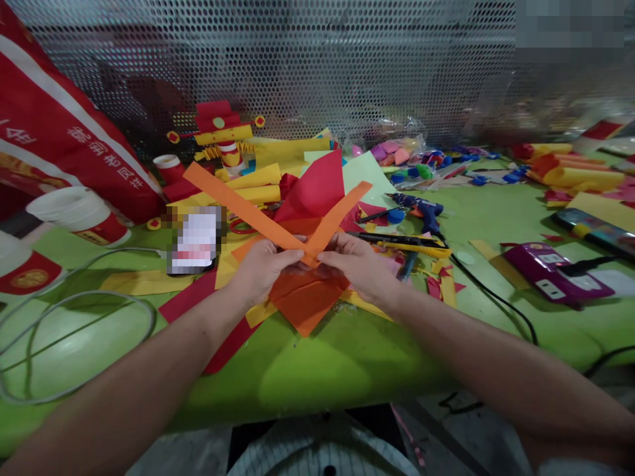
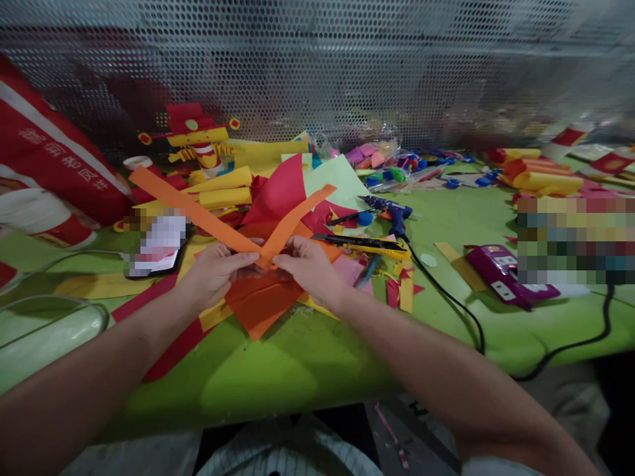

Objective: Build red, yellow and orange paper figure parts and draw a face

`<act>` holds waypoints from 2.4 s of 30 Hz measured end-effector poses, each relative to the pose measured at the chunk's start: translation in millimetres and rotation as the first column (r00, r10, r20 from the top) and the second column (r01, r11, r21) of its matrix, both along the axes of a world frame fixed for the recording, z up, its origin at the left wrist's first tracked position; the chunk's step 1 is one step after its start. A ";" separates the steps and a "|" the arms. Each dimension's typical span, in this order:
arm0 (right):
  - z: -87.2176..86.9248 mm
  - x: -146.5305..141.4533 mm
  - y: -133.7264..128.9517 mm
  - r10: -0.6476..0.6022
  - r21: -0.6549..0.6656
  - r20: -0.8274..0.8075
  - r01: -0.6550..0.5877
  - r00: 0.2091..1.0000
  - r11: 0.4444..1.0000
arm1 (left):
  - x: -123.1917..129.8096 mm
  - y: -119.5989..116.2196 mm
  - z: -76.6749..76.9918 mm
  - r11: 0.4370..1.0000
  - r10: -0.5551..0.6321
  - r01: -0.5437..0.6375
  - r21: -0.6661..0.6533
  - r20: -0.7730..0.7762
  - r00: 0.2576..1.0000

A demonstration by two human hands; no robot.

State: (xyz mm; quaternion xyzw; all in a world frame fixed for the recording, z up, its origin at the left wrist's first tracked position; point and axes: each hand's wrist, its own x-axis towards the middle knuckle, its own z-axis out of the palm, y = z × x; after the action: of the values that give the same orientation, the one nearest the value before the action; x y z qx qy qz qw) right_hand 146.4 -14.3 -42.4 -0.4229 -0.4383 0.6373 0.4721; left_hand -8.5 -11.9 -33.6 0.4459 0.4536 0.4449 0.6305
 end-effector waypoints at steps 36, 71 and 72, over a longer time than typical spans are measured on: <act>-13.0 4.4 -7.5 -0.810 0.819 0.485 -0.496 0.331 0.287 | 13.5 -11.6 -0.5 0.986 0.127 -0.154 0.057 0.333 0.934; -1.2 10.9 -0.1 -0.221 0.516 0.386 -0.011 0.896 0.856 | 12.8 -15.3 -0.3 0.992 0.104 -0.109 0.063 0.073 0.992; -0.6 10.5 0.9 -0.156 0.440 0.360 -0.019 0.920 0.898 | 13.0 -16.1 -0.3 0.992 0.099 -0.101 0.072 0.037 0.994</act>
State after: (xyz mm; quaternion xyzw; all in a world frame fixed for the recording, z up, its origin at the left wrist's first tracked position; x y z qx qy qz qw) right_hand 156.9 -13.4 -43.0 -0.4394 -0.6382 0.4099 0.4813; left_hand 4.5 -28.0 -33.9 0.4381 0.4480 0.4997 0.5981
